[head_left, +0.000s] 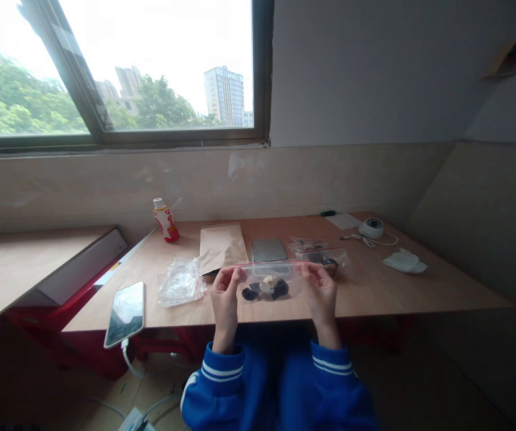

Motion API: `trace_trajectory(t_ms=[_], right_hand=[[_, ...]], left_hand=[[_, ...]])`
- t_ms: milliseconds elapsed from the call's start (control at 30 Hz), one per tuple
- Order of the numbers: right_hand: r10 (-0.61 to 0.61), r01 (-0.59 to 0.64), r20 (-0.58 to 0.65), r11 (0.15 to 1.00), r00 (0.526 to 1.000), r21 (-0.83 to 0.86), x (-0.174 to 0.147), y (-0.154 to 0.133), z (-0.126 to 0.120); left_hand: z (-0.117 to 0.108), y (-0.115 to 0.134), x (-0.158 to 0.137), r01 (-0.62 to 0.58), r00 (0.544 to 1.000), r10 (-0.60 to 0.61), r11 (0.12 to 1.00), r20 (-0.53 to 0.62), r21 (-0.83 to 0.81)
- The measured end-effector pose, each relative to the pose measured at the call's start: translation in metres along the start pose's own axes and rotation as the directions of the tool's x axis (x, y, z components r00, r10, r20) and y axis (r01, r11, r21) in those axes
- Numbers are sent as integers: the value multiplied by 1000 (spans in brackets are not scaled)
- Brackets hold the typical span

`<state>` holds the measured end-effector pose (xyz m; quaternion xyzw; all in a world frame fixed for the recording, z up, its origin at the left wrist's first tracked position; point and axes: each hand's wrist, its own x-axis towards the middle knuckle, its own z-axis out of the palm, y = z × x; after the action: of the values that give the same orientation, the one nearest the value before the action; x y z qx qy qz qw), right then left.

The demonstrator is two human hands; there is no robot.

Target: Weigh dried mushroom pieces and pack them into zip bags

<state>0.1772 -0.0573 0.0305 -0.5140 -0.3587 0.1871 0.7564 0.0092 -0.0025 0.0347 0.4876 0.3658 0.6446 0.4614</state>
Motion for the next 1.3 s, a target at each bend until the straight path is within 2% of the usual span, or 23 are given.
trace_trajectory(t_ms=[100,200,333,433,533,733,933,1033,1167,1233,1300], right_hand=[[-13,14,-46,1000,999,5,0,2,4],[1,2,-74,999,997,46,0,6,9],[49,-48,2,988,999,145,-1,15,17],[61,-79,92,976,994,203,-3,21,20],[70,-92,135,983,988,160,-4,23,21],[31,-44,90,989,995,142,-4,13,19],[17,-20,87,999,996,38,-3,6,14],[6,-8,82,1000,997,18,-3,6,15],[10,-12,51,999,999,36,-4,8,23],[48,-50,18,995,999,92,-5,10,27],[100,-105,46,983,994,149,-6,13,30]], left_hand=[[1,-3,0,-19,1000,19,1000,-15,6],[6,-9,1,22,999,-25,994,-29,-104],[11,-19,0,108,994,-109,960,13,-259],[11,-22,-1,99,995,-92,970,39,-222],[8,-20,-3,64,996,-52,986,78,-154],[0,-13,0,-3,1000,5,998,30,-55],[-5,-7,0,-45,997,41,998,71,46],[-4,-4,-3,-55,998,52,995,41,77],[0,-7,-5,-34,997,38,998,-64,50],[1,-10,-5,-9,999,9,1000,-46,-10],[1,-14,-5,25,1000,-24,995,16,-95]])
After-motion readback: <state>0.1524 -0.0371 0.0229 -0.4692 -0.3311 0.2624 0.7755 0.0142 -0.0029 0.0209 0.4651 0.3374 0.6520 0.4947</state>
